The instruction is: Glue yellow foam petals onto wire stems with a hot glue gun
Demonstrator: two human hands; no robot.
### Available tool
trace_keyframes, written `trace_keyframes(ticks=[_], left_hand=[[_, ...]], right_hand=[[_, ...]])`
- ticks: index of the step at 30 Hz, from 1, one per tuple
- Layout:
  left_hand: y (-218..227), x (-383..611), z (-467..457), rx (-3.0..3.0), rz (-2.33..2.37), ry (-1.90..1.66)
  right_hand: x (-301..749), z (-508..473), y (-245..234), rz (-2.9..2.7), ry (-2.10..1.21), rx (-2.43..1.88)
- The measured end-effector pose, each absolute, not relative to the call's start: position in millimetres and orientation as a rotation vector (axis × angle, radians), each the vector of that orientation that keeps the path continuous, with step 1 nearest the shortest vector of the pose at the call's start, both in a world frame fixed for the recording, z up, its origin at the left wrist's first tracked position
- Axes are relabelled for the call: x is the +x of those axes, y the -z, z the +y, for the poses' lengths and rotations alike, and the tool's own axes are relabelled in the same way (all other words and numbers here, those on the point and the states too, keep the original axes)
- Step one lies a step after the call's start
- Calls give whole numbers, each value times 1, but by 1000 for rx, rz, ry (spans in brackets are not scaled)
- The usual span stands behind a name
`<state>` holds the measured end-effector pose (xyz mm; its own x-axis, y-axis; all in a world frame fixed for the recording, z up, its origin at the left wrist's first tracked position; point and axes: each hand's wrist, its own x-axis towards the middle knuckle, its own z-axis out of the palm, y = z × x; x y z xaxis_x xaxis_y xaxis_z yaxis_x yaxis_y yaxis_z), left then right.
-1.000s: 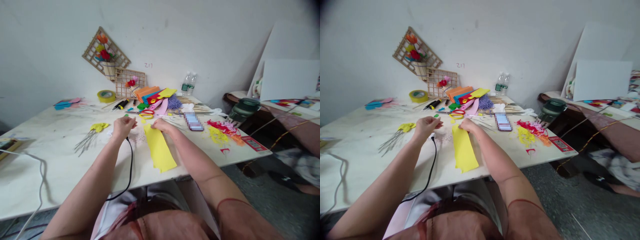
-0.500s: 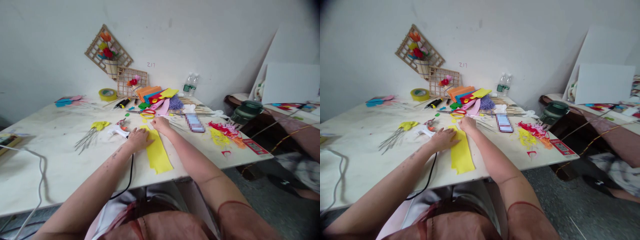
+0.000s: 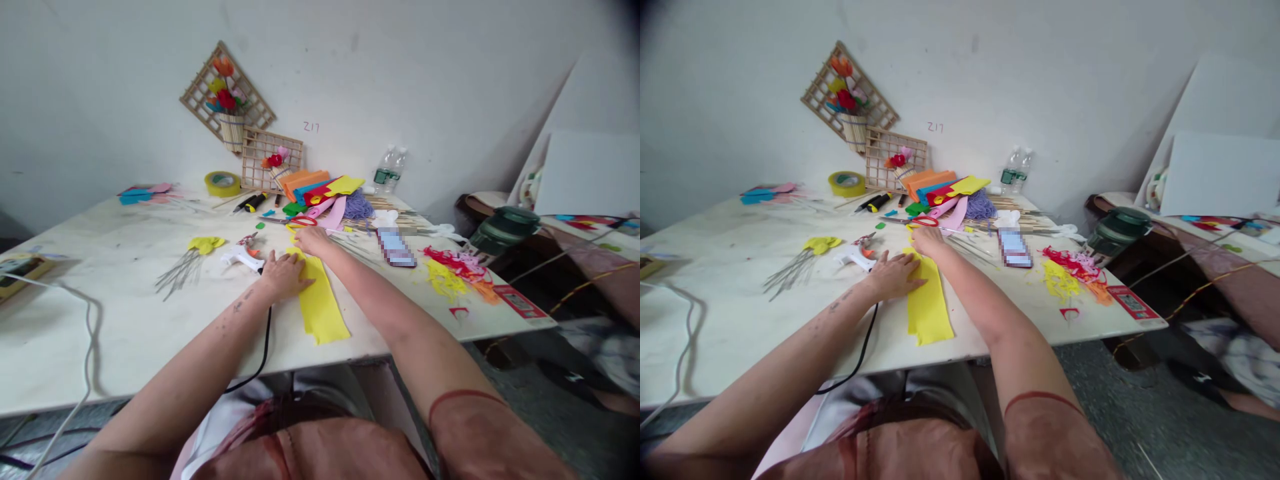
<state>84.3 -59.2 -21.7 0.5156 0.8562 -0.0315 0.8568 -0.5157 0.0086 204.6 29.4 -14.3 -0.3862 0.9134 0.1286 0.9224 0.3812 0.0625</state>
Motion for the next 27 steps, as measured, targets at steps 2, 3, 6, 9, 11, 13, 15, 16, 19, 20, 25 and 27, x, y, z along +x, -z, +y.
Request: trace_keyframes(ticks=[2, 3, 6, 9, 11, 13, 15, 16, 19, 20, 25, 27], left_hand=[[21, 85, -60, 2706, 1539, 15], [22, 85, -61, 2701, 1540, 5], [23, 85, -59, 2696, 1536, -21], [24, 84, -57, 2696, 1530, -47], [24, 83, -55, 2692, 1526, -57], [25, 82, -54, 2684, 1522, -59], [25, 81, -54, 2678, 1519, -61], [25, 81, -54, 2678, 1518, -62], [26, 81, -53, 2683, 1517, -65], [26, 82, -53, 2687, 1518, -69], [25, 83, -54, 2700, 1537, -100], [26, 83, -54, 2708, 1539, -111]], right_hand=[[201, 29, 12, -2604, 238, -1687], [199, 29, 12, -2617, 266, -1682], [196, 32, 13, -2647, 344, -1654], [193, 38, 15, -2664, 378, -1667], [191, 42, 15, -2646, 388, -1701], [189, 43, 13, -2631, 400, -1717], [189, 43, 12, -2613, 406, -1717], [189, 42, 11, -2598, 401, -1716], [192, 40, 7, -2517, 392, -1706], [193, 39, 6, -2487, 392, -1702], [191, 39, 2, -2446, 400, -1679], [186, 40, 0, -2466, 401, -1699]])
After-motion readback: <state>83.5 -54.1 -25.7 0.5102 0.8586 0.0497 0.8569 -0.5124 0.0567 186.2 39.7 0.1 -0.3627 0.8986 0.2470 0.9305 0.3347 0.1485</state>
